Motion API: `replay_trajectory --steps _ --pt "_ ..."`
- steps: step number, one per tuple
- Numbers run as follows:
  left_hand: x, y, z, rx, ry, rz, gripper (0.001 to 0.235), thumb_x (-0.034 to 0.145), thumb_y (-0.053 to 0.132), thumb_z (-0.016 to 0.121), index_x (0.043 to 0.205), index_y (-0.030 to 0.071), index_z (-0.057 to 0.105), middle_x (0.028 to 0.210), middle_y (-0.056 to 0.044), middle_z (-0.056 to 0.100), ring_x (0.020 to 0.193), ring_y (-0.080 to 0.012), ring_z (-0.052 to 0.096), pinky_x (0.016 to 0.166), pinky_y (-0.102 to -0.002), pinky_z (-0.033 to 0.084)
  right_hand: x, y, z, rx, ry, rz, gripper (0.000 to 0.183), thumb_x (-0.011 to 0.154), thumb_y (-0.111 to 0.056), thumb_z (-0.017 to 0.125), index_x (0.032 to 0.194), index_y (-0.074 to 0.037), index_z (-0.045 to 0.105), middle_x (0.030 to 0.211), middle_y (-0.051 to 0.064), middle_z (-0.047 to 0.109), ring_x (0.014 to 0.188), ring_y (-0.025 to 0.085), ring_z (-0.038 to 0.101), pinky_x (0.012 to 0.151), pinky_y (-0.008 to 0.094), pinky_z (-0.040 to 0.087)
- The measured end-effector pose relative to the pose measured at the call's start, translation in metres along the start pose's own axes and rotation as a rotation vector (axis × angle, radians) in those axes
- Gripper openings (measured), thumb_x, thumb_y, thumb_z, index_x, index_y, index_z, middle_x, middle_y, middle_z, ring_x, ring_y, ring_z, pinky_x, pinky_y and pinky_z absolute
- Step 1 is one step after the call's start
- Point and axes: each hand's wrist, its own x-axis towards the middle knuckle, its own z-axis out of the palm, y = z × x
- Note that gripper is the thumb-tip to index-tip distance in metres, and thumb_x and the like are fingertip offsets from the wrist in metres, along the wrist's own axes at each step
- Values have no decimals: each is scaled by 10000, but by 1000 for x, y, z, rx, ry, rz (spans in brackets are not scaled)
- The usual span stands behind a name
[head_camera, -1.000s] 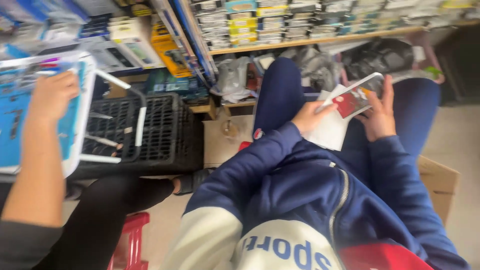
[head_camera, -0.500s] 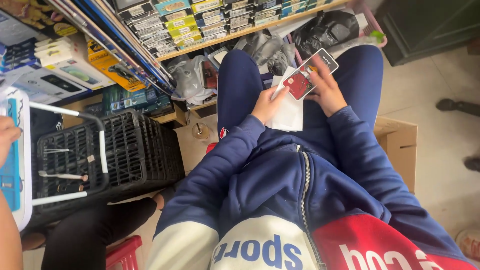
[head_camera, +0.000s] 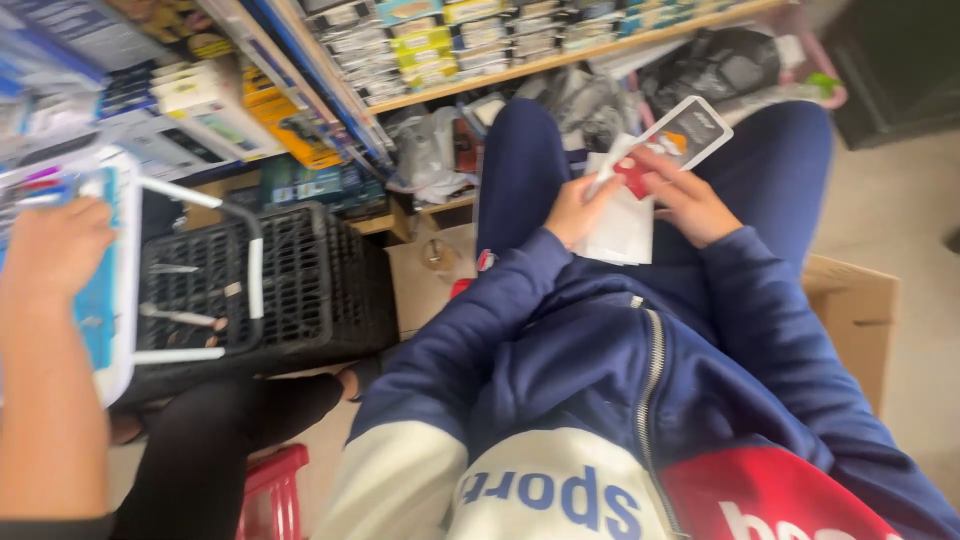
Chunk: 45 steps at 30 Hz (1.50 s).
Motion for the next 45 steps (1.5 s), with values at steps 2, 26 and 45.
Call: replay_trajectory --steps 2,26,45 --pt "5 -12 1 -14 2 -16 329 966 451 725 1005 131 789 854 -54 756 867 -119 660 853 -342 563 10 6 -9 32 128 -67 488 1115 -263 574 1578 -297 426 1561 143 451 1132 287 646 898 488 597" --pt "6 11 -2 -148 -66 -245 461 941 445 615 1203 89 746 1037 -85 750 915 -181 679 793 -288 520 -29 -83 45 -197 -96 261 506 1052 -245 371 1550 -175 437 1641 -10 434 1405 178 448 1106 400 389" --pt "10 0 -1 -162 -65 -214 468 934 444 639 1204 79 753 939 -47 745 789 -130 641 694 -275 519 -15 -45 22 -102 -2 93 477 1104 -224 399 1576 -183 453 1480 17 531 1201 144 511 956 321 427"
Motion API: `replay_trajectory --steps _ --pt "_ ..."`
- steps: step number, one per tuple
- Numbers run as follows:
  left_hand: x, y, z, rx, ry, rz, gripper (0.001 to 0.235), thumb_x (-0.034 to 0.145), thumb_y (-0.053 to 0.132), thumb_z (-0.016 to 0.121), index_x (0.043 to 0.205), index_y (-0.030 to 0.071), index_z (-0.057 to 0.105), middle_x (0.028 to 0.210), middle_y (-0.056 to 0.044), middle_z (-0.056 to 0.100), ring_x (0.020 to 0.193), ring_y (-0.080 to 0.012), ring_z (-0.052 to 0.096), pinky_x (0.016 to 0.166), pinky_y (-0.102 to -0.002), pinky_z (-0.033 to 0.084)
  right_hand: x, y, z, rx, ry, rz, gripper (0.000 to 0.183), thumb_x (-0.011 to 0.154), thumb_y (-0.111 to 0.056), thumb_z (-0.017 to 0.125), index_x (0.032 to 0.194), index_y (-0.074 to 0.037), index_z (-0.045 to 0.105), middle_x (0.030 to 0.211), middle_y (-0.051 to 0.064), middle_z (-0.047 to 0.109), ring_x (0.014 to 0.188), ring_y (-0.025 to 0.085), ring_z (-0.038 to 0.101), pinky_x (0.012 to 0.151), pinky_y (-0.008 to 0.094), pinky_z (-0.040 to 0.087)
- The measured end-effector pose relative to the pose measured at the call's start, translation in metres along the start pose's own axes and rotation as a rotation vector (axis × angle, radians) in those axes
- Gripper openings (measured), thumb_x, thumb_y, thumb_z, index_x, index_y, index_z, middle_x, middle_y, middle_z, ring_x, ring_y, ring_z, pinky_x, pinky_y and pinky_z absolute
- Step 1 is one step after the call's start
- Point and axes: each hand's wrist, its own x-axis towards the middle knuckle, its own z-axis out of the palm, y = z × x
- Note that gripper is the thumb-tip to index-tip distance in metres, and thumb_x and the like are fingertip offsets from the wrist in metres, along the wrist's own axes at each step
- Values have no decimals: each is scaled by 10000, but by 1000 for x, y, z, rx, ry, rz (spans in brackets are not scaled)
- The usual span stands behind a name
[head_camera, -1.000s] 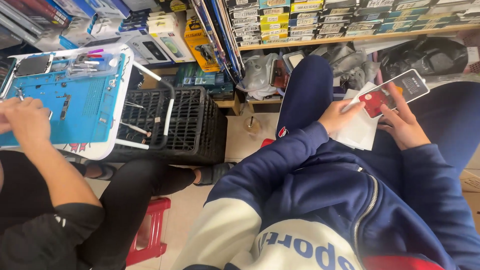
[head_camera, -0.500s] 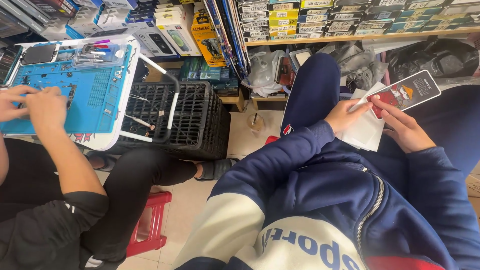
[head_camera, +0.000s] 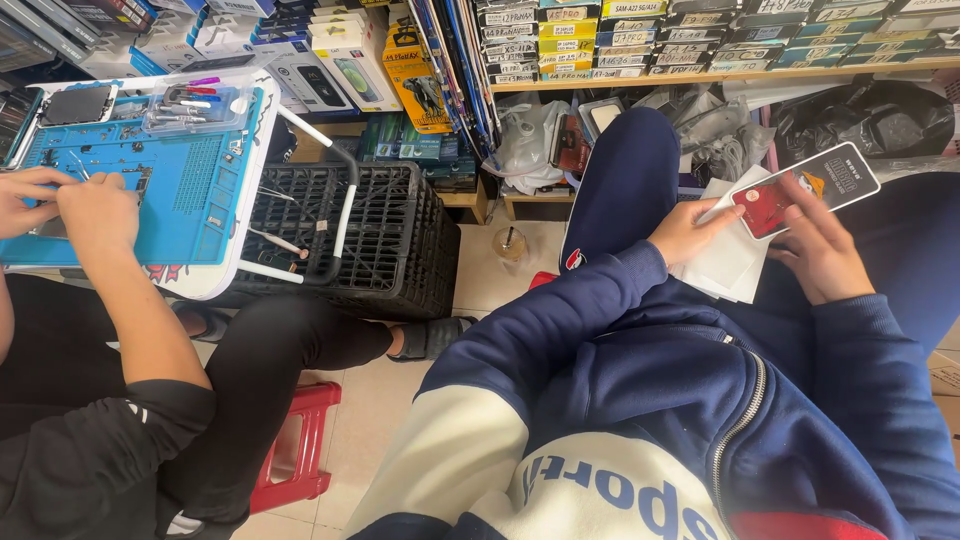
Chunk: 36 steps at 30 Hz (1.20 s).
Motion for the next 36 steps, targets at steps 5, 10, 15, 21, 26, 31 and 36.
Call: replay_trajectory --steps 5,10,15,21,26,31,36 --pt "4 -4 0 15 -25 -24 532 913 462 633 1246 59 735 1089 -94 772 906 -181 697 768 -280 545 25 48 -28 188 196 -64 637 1175 -295 438 1715 -440 133 1428 -91 565 918 100 577 893 300 549" --pt "3 -4 -1 -9 -35 -22 529 916 471 636 1238 64 735 1046 -87 767 867 -173 696 730 -282 548 32 58 -32 192 225 -50 693 1210 -263 464 1729 -505 73 1221 -74 578 901 93 625 880 292 587" --pt "3 -5 -1 -1 -29 5 512 930 473 632 1230 73 745 1021 -53 763 849 -139 674 727 -259 528 32 60 -34 212 249 -60 708 1213 -249 468 1717 -521 51 1351 -63 616 892 111 644 882 297 612" --pt "-2 5 -1 -23 10 -16 511 916 439 642 1234 50 732 1069 -97 769 915 -171 700 787 -293 553 18 32 -16 91 132 -70 664 1139 -228 479 1747 -360 247 1156 -13 605 832 123 623 843 319 566" --pt "-6 12 2 -11 72 -35 467 910 424 640 1190 64 741 988 -91 760 856 -157 689 724 -301 553 -16 -30 15 -82 -193 145 599 999 -169 396 1593 -183 324 1706 -77 296 1501 108 329 1198 362 335" --pt "-2 8 4 7 82 -48 485 866 432 662 1139 43 759 966 -109 775 847 -161 705 713 -313 579 -8 -15 3 -61 -137 74 533 1033 -255 414 1559 -167 407 1662 -51 373 1447 99 392 1123 303 377" --pt "-6 11 4 139 99 123 357 947 502 686 960 161 792 761 -64 755 731 -173 713 735 -325 598 16 33 -17 78 69 -179 406 1148 -234 529 1552 -267 511 1211 105 492 965 260 668 873 484 621"
